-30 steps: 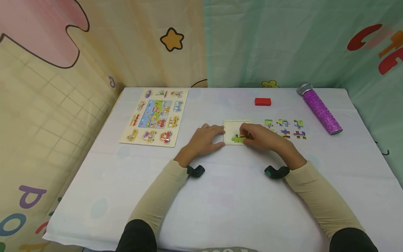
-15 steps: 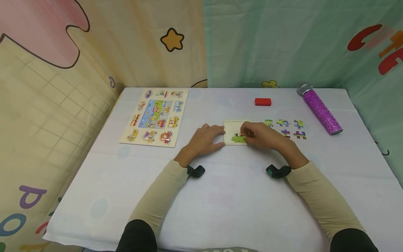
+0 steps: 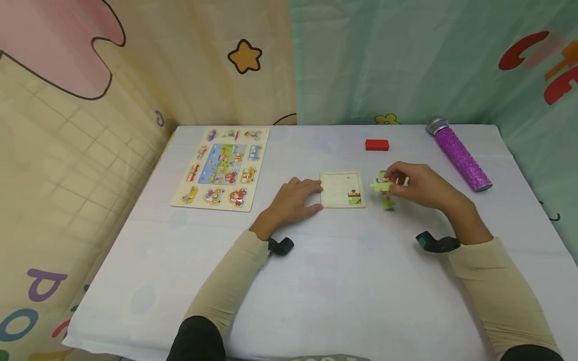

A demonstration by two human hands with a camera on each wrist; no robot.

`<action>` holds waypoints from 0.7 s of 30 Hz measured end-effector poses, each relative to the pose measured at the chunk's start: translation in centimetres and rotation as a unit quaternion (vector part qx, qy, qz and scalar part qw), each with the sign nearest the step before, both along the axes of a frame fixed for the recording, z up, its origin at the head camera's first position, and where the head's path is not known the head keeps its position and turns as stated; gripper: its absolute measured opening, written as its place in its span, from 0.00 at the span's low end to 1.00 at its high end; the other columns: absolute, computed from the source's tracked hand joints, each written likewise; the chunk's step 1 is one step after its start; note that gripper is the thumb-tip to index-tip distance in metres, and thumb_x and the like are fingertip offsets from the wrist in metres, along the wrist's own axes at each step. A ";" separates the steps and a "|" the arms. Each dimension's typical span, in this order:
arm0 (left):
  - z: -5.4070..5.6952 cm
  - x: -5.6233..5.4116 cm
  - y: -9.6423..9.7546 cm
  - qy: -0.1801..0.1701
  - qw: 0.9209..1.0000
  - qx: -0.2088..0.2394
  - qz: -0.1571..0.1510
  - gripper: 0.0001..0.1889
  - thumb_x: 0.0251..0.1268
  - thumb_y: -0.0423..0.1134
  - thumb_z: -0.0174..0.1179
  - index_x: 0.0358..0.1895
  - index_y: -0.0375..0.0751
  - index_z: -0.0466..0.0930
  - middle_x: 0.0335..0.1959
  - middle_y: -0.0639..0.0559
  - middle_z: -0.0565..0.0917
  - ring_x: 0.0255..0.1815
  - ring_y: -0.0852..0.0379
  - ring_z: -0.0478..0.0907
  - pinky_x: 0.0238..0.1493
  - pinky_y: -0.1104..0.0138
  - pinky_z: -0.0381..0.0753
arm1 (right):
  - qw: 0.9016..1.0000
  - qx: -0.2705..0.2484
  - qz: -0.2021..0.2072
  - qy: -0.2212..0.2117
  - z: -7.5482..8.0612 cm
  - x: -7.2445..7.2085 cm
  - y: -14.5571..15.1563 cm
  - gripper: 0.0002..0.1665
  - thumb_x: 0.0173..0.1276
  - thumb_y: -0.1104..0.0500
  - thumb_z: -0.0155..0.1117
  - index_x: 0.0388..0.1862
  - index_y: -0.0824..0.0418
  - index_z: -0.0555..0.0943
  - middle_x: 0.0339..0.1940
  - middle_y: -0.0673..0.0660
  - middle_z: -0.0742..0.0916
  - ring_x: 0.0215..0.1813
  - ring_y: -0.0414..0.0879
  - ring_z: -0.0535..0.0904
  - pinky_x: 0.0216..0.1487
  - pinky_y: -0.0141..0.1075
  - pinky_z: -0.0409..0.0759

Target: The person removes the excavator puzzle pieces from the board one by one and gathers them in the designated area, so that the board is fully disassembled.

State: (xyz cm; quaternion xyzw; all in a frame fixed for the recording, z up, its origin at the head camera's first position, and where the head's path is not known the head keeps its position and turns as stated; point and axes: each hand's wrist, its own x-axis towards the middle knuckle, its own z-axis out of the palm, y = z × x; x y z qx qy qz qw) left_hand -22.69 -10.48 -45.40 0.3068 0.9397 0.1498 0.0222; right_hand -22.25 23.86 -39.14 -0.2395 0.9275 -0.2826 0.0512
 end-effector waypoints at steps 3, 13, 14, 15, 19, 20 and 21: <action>0.2 0.0 0.0 0.002 1.000 0.003 0.001 0.27 0.70 0.57 0.62 0.67 0.51 0.76 0.73 0.59 0.71 0.57 0.52 0.70 0.53 0.58 0.69 | 0.999 0.035 -0.019 -0.019 -0.3 0.9 2.8 0.13 0.66 0.67 0.67 0.49 0.62 0.81 0.38 0.53 0.84 0.42 0.48 0.76 0.42 0.38 0.76; 0.1 -0.1 0.1 0.002 1.000 0.000 0.002 0.27 0.71 0.58 0.61 0.68 0.52 0.76 0.73 0.59 0.71 0.58 0.52 0.70 0.54 0.58 0.69 | 0.998 0.051 -0.018 -0.031 -2.9 2.9 7.1 0.12 0.63 0.70 0.70 0.45 0.61 0.83 0.33 0.48 0.83 0.38 0.44 0.77 0.39 0.32 0.76; 0.1 0.0 0.1 0.002 1.000 0.000 0.002 0.27 0.71 0.58 0.61 0.68 0.52 0.76 0.73 0.59 0.71 0.58 0.52 0.70 0.54 0.58 0.69 | 0.998 0.050 -0.018 -0.028 -3.0 3.1 7.1 0.12 0.63 0.70 0.70 0.44 0.61 0.83 0.33 0.48 0.83 0.38 0.44 0.77 0.39 0.32 0.77; 0.1 0.0 0.1 0.002 1.000 0.000 0.002 0.27 0.71 0.58 0.61 0.68 0.52 0.76 0.73 0.59 0.71 0.58 0.52 0.70 0.54 0.58 0.69 | 0.998 0.050 -0.017 -0.027 -3.1 3.1 7.0 0.12 0.63 0.70 0.70 0.44 0.61 0.83 0.33 0.48 0.84 0.38 0.44 0.77 0.40 0.32 0.77; 0.1 0.0 0.0 -0.002 1.000 0.000 0.003 0.27 0.71 0.58 0.61 0.68 0.52 0.76 0.73 0.59 0.70 0.58 0.53 0.70 0.53 0.58 0.69 | 0.997 0.064 -0.016 -0.028 -3.2 3.3 6.4 0.12 0.63 0.69 0.70 0.45 0.62 0.82 0.34 0.48 0.83 0.39 0.44 0.77 0.40 0.36 0.77; 0.1 0.0 0.0 -0.003 1.000 0.000 0.004 0.27 0.71 0.57 0.61 0.68 0.52 0.76 0.73 0.59 0.71 0.58 0.53 0.70 0.53 0.58 0.69 | 0.997 0.068 -0.015 -0.029 -3.1 3.3 6.3 0.12 0.64 0.68 0.70 0.45 0.63 0.82 0.34 0.48 0.83 0.39 0.45 0.77 0.41 0.38 0.78; 0.1 0.1 0.0 -0.003 1.000 0.001 0.005 0.27 0.71 0.57 0.61 0.68 0.52 0.76 0.73 0.59 0.71 0.58 0.52 0.70 0.54 0.58 0.69 | 0.997 0.072 -0.014 -0.029 -3.1 3.3 6.1 0.12 0.64 0.68 0.69 0.46 0.63 0.82 0.33 0.49 0.83 0.39 0.45 0.77 0.41 0.40 0.78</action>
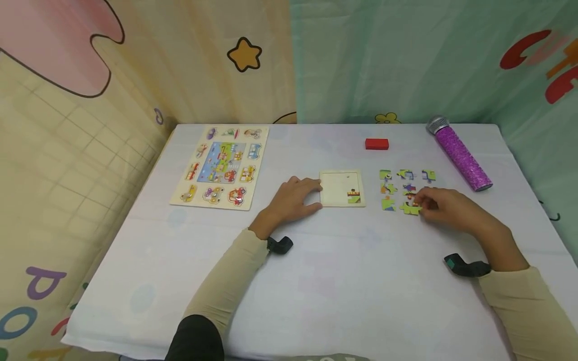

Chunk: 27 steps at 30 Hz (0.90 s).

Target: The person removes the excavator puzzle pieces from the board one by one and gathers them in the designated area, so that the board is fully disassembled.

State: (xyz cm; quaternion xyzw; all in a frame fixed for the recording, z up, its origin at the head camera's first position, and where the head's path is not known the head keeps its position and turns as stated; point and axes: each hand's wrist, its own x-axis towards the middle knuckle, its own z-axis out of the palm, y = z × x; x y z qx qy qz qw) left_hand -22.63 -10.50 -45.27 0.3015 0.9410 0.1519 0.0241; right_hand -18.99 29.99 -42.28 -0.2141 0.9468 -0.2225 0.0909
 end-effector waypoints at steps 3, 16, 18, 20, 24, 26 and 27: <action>0.1 0.0 0.0 -0.001 1.000 0.003 0.002 0.26 0.71 0.57 0.61 0.68 0.51 0.76 0.73 0.58 0.71 0.59 0.52 0.70 0.54 0.57 0.69 | 1.000 0.008 -0.004 0.003 0.1 0.0 -0.2 0.12 0.64 0.68 0.69 0.46 0.64 0.82 0.34 0.49 0.83 0.39 0.46 0.77 0.41 0.42 0.78; 0.1 0.0 0.0 -0.002 1.000 0.019 0.002 0.26 0.70 0.55 0.63 0.67 0.51 0.77 0.72 0.58 0.72 0.58 0.51 0.70 0.52 0.56 0.70 | 1.000 0.006 -0.002 0.008 0.3 0.0 -0.3 0.12 0.65 0.69 0.69 0.47 0.67 0.81 0.39 0.54 0.83 0.43 0.50 0.78 0.45 0.48 0.79; 0.1 0.0 0.0 -0.003 1.000 0.020 0.001 0.26 0.70 0.55 0.63 0.67 0.51 0.77 0.72 0.58 0.72 0.58 0.51 0.70 0.52 0.56 0.70 | 1.000 0.005 -0.005 0.006 0.3 0.0 -0.3 0.13 0.65 0.69 0.69 0.48 0.67 0.81 0.39 0.54 0.83 0.43 0.50 0.78 0.45 0.48 0.78; 0.1 0.0 0.1 -0.004 1.000 0.019 0.000 0.26 0.70 0.55 0.62 0.67 0.51 0.77 0.72 0.58 0.72 0.59 0.50 0.70 0.52 0.55 0.70 | 1.000 0.005 -0.007 0.006 0.2 0.0 -0.2 0.13 0.65 0.69 0.69 0.48 0.66 0.81 0.39 0.54 0.83 0.43 0.50 0.78 0.45 0.47 0.78; 0.2 0.1 0.1 -0.006 1.000 0.018 -0.001 0.26 0.70 0.55 0.63 0.66 0.50 0.77 0.72 0.58 0.72 0.58 0.51 0.71 0.53 0.56 0.70 | 1.000 0.001 -0.007 0.006 0.3 0.1 -0.1 0.13 0.64 0.70 0.69 0.48 0.66 0.82 0.39 0.54 0.84 0.43 0.50 0.78 0.44 0.46 0.79; 0.2 0.1 0.1 -0.007 1.000 0.016 0.000 0.26 0.70 0.55 0.63 0.67 0.50 0.77 0.72 0.58 0.72 0.58 0.51 0.71 0.53 0.56 0.70 | 1.000 -0.002 -0.004 0.001 0.4 0.1 -0.1 0.14 0.64 0.71 0.68 0.49 0.67 0.82 0.40 0.55 0.84 0.43 0.50 0.78 0.45 0.47 0.79; 0.2 0.1 0.1 -0.007 1.000 0.016 -0.001 0.26 0.70 0.55 0.63 0.67 0.50 0.77 0.72 0.58 0.72 0.58 0.51 0.71 0.53 0.57 0.70 | 1.000 -0.002 -0.002 0.000 0.5 0.2 -0.1 0.14 0.64 0.71 0.68 0.49 0.67 0.82 0.40 0.55 0.84 0.43 0.50 0.79 0.45 0.48 0.79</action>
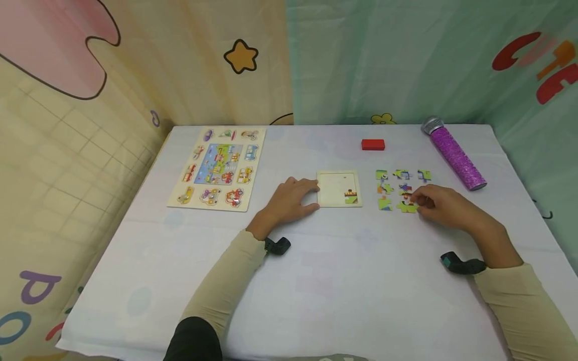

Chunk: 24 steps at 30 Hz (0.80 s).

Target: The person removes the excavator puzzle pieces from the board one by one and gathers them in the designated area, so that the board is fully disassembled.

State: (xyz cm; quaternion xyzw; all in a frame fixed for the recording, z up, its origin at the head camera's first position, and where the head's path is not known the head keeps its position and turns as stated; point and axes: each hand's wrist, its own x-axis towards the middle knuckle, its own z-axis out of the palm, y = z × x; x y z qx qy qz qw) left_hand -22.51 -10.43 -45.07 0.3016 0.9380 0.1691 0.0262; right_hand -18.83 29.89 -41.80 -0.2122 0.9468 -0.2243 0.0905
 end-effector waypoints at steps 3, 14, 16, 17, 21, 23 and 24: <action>0.0 0.0 0.0 0.000 1.000 -0.001 -0.001 0.26 0.70 0.56 0.63 0.67 0.50 0.77 0.73 0.58 0.72 0.58 0.51 0.71 0.53 0.57 0.70 | 1.000 0.002 0.001 0.010 0.6 -0.1 -0.2 0.14 0.67 0.70 0.66 0.51 0.68 0.81 0.42 0.57 0.84 0.45 0.52 0.79 0.47 0.50 0.79; 0.1 0.0 -0.3 -0.001 1.000 0.002 0.003 0.26 0.70 0.55 0.63 0.66 0.50 0.77 0.72 0.58 0.72 0.56 0.52 0.71 0.53 0.57 0.70 | 0.998 -0.039 0.055 0.019 2.9 -2.7 -6.5 0.15 0.71 0.65 0.65 0.55 0.67 0.81 0.48 0.58 0.85 0.51 0.54 0.80 0.52 0.52 0.79; -0.1 0.0 -0.3 0.000 1.000 0.000 0.001 0.26 0.70 0.56 0.63 0.66 0.50 0.77 0.72 0.58 0.72 0.56 0.52 0.71 0.52 0.57 0.70 | 0.997 -0.033 0.072 0.009 2.5 -3.4 -8.4 0.15 0.71 0.64 0.66 0.55 0.67 0.82 0.49 0.59 0.85 0.53 0.55 0.79 0.54 0.53 0.78; -0.1 0.0 -0.4 0.001 1.000 -0.001 0.001 0.26 0.70 0.56 0.63 0.66 0.51 0.77 0.72 0.58 0.72 0.56 0.52 0.71 0.52 0.58 0.70 | 0.996 -0.027 0.080 0.012 2.1 -3.8 -9.2 0.16 0.71 0.63 0.67 0.55 0.67 0.82 0.49 0.59 0.85 0.53 0.55 0.79 0.55 0.53 0.77; -0.2 0.0 -0.3 -0.002 1.000 0.001 0.001 0.25 0.70 0.55 0.63 0.66 0.51 0.77 0.72 0.59 0.72 0.56 0.52 0.71 0.53 0.58 0.70 | 0.996 0.032 0.083 0.019 1.0 -5.0 -11.8 0.20 0.67 0.56 0.72 0.55 0.61 0.85 0.51 0.58 0.83 0.54 0.55 0.75 0.55 0.53 0.73; -0.1 0.1 -0.2 -0.005 1.000 0.003 0.000 0.25 0.70 0.55 0.63 0.66 0.51 0.77 0.72 0.59 0.72 0.57 0.52 0.71 0.53 0.57 0.70 | 0.995 0.062 0.075 0.017 0.8 -5.2 -12.4 0.21 0.63 0.54 0.75 0.54 0.59 0.86 0.52 0.59 0.83 0.55 0.56 0.74 0.53 0.54 0.71; -0.1 0.1 -0.2 -0.006 1.000 0.004 -0.002 0.26 0.70 0.55 0.63 0.66 0.51 0.77 0.72 0.58 0.72 0.57 0.52 0.71 0.53 0.57 0.70 | 0.995 0.073 0.071 0.015 0.7 -5.2 -12.6 0.21 0.62 0.53 0.76 0.53 0.58 0.86 0.52 0.58 0.83 0.54 0.56 0.73 0.52 0.54 0.70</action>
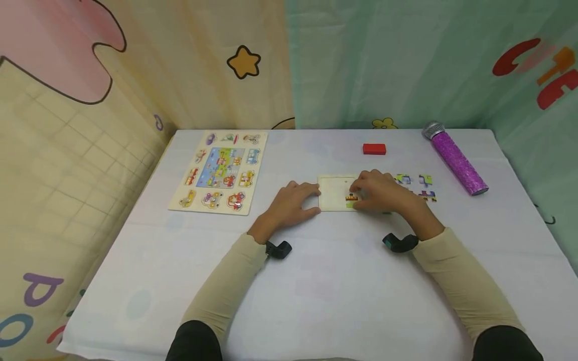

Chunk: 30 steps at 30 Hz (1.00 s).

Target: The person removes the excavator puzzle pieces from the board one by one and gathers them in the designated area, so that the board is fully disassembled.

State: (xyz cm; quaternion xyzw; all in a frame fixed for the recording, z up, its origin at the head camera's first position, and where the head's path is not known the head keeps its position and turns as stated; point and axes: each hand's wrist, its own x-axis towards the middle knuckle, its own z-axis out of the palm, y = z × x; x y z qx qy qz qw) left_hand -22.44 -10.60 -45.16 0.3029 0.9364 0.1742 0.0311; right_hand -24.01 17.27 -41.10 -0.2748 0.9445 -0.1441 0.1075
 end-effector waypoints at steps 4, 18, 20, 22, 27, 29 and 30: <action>-0.1 -0.1 0.0 0.011 1.000 -0.005 -0.003 0.26 0.70 0.56 0.63 0.66 0.51 0.77 0.72 0.58 0.72 0.57 0.52 0.71 0.52 0.59 0.70 | 1.000 0.007 -0.005 -0.003 -0.1 0.1 -0.2 0.20 0.60 0.54 0.76 0.50 0.59 0.86 0.49 0.57 0.83 0.51 0.55 0.74 0.50 0.54 0.69; -0.2 -0.1 -0.2 0.017 1.000 0.000 0.000 0.25 0.70 0.56 0.63 0.66 0.52 0.77 0.72 0.59 0.72 0.56 0.52 0.71 0.52 0.58 0.70 | 0.996 -0.065 -0.011 -0.062 -1.0 -0.3 -0.3 0.20 0.61 0.62 0.75 0.50 0.61 0.78 0.43 0.55 0.80 0.47 0.52 0.73 0.52 0.48 0.73; -0.3 -0.1 -0.1 0.016 1.000 0.003 -0.001 0.25 0.69 0.56 0.63 0.66 0.52 0.77 0.72 0.59 0.73 0.56 0.52 0.71 0.52 0.58 0.70 | 0.994 -0.084 -0.009 -0.074 -1.0 -0.2 -0.3 0.19 0.61 0.63 0.75 0.48 0.60 0.77 0.41 0.55 0.80 0.46 0.51 0.73 0.49 0.45 0.75; -0.3 -0.1 -0.1 0.016 1.000 0.003 -0.001 0.25 0.69 0.56 0.63 0.66 0.51 0.77 0.72 0.59 0.73 0.56 0.52 0.71 0.52 0.57 0.70 | 0.992 -0.095 -0.004 -0.080 -1.0 -0.2 -0.2 0.19 0.62 0.64 0.75 0.48 0.60 0.76 0.39 0.54 0.80 0.44 0.51 0.74 0.47 0.44 0.75; -0.4 -0.1 0.0 0.019 1.000 -0.003 0.000 0.25 0.69 0.56 0.63 0.66 0.52 0.77 0.72 0.59 0.73 0.57 0.52 0.71 0.53 0.58 0.70 | 0.992 -0.096 0.002 -0.086 -0.8 0.0 0.3 0.19 0.63 0.66 0.74 0.50 0.60 0.78 0.40 0.53 0.82 0.44 0.50 0.76 0.48 0.44 0.79; -0.4 -0.1 0.0 0.018 1.000 -0.004 0.001 0.25 0.69 0.56 0.63 0.66 0.52 0.77 0.72 0.59 0.73 0.58 0.52 0.71 0.53 0.57 0.70 | 0.991 -0.097 0.001 -0.090 -0.7 0.0 0.5 0.19 0.63 0.67 0.73 0.51 0.60 0.79 0.41 0.53 0.83 0.45 0.50 0.77 0.50 0.45 0.80; -0.4 0.0 0.0 0.018 1.000 -0.004 0.001 0.25 0.69 0.56 0.63 0.66 0.52 0.77 0.72 0.59 0.73 0.58 0.52 0.71 0.53 0.57 0.71 | 0.991 -0.097 0.001 -0.091 -0.6 0.0 0.6 0.18 0.64 0.67 0.73 0.51 0.60 0.79 0.41 0.52 0.83 0.45 0.50 0.77 0.50 0.45 0.80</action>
